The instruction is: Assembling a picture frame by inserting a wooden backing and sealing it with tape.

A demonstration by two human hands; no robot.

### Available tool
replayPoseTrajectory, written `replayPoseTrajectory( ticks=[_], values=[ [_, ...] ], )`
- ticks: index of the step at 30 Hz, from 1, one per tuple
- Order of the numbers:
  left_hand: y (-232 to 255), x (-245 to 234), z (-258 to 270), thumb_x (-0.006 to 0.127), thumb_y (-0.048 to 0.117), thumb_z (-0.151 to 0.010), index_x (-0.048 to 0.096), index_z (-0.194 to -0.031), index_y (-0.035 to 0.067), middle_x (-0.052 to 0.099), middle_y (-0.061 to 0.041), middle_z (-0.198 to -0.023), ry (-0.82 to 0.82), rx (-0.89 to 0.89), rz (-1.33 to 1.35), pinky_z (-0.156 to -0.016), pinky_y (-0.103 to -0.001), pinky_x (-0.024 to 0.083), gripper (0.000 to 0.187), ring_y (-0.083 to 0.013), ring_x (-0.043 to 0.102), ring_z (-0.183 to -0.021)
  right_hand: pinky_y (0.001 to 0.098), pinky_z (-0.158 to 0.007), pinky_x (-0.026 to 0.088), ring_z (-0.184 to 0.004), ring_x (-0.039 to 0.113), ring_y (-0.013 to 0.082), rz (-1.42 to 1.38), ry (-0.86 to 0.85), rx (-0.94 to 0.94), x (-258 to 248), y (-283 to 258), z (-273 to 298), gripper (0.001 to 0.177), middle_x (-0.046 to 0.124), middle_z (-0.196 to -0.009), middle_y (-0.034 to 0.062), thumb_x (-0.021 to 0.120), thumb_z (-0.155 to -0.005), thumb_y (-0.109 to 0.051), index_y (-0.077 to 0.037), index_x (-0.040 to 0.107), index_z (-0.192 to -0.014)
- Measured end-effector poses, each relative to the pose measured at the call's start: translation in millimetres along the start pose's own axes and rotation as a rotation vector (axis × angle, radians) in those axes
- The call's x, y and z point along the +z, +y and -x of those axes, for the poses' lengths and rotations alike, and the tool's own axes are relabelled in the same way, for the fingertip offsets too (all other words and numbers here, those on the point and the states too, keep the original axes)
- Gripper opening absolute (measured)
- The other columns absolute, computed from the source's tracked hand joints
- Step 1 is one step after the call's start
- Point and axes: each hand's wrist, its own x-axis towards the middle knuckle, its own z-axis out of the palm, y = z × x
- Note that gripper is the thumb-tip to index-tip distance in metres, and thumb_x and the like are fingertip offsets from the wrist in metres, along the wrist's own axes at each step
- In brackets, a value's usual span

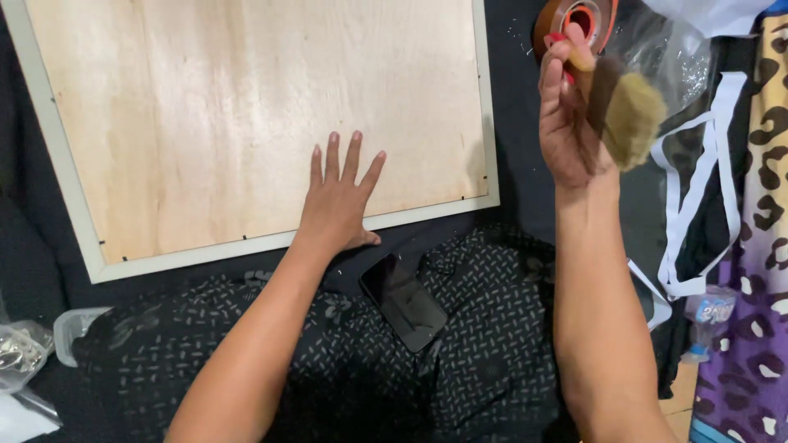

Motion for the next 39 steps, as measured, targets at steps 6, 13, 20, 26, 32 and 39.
replayPoseTrajectory(
  ticks=[6,13,20,26,32,39],
  values=[
    [-5.2,9.6,1.4,0.09,0.07,-0.037,0.032,-0.161,0.012,0.016,-0.027,-0.169,0.064,-0.022,-0.086,-0.118,-0.071,0.012,0.149,-0.0543,0.009,-0.152,0.0244,-0.109,0.06,-0.114,0.068,0.0175,0.021,-0.107,0.003,-6.6,-3.0,-5.9,0.06,0.064,-0.125,0.0145,0.076,-0.098,-0.002,0.0,0.052,-0.153],
    [4.4,-32.8,-5.3,0.091,0.064,-0.057,0.024,-0.164,0.017,0.012,-0.025,-0.17,-0.235,-0.11,-0.064,-0.12,-0.073,0.008,0.135,-0.0543,0.008,-0.153,0.0274,-0.045,0.038,-0.043,0.038,0.0128,0.653,0.476,-0.199,-27.5,11.8,-29.6,0.031,0.049,-0.058,0.0039,0.06,-0.098,-0.044,-0.015,0.067,-0.104],
    [-31.1,-51.8,-12.3,0.062,0.084,-0.075,0.034,-0.162,0.017,0.015,-0.023,-0.17,-0.031,-0.335,0.149,-0.121,-0.069,0.005,0.114,-0.0498,0.009,-0.155,0.0288,-0.056,0.067,-0.064,0.074,0.0164,0.93,0.653,-0.21,-83.1,38.2,-46.5,0.022,0.072,-0.079,0.0115,0.068,-0.092,-0.026,-0.015,0.056,-0.108],
    [-51.0,-46.9,-9.7,0.054,0.087,-0.077,0.024,-0.166,0.022,0.001,-0.022,-0.172,-0.052,-0.498,0.15,-0.114,-0.076,-0.007,0.114,-0.053,-0.01,-0.153,0.0329,-0.073,0.071,-0.077,0.079,0.0207,1.033,0.622,-0.225,-106.6,59.6,-51.4,0.034,0.075,-0.088,0.0158,0.076,-0.091,-0.022,-0.006,0.058,-0.115],
    [-49.5,-48.9,-12.7,0.056,0.084,-0.079,0.017,-0.167,0.027,-0.007,-0.017,-0.173,-0.188,-0.547,0.154,-0.112,-0.076,-0.011,0.112,-0.0504,-0.019,-0.152,0.0318,-0.078,0.07,-0.082,0.08,0.0213,1.064,0.567,-0.276,-114.8,62.2,-58.1,0.04,0.077,-0.095,0.0171,0.079,-0.092,-0.024,-0.001,0.058,-0.118],
    [-50.4,-47.1,-12.7,0.052,0.086,-0.079,0.012,-0.168,0.028,-0.01,-0.017,-0.173,-0.222,-0.555,0.137,-0.112,-0.077,-0.007,0.114,-0.0502,-0.02,-0.152,0.024,-0.077,0.068,-0.081,0.078,0.0156,1.126,0.553,-0.278,-112.5,65.7,-58.2,0.042,0.077,-0.093,0.0123,0.081,-0.091,-0.026,-0.001,0.062,-0.118]
  ],
)
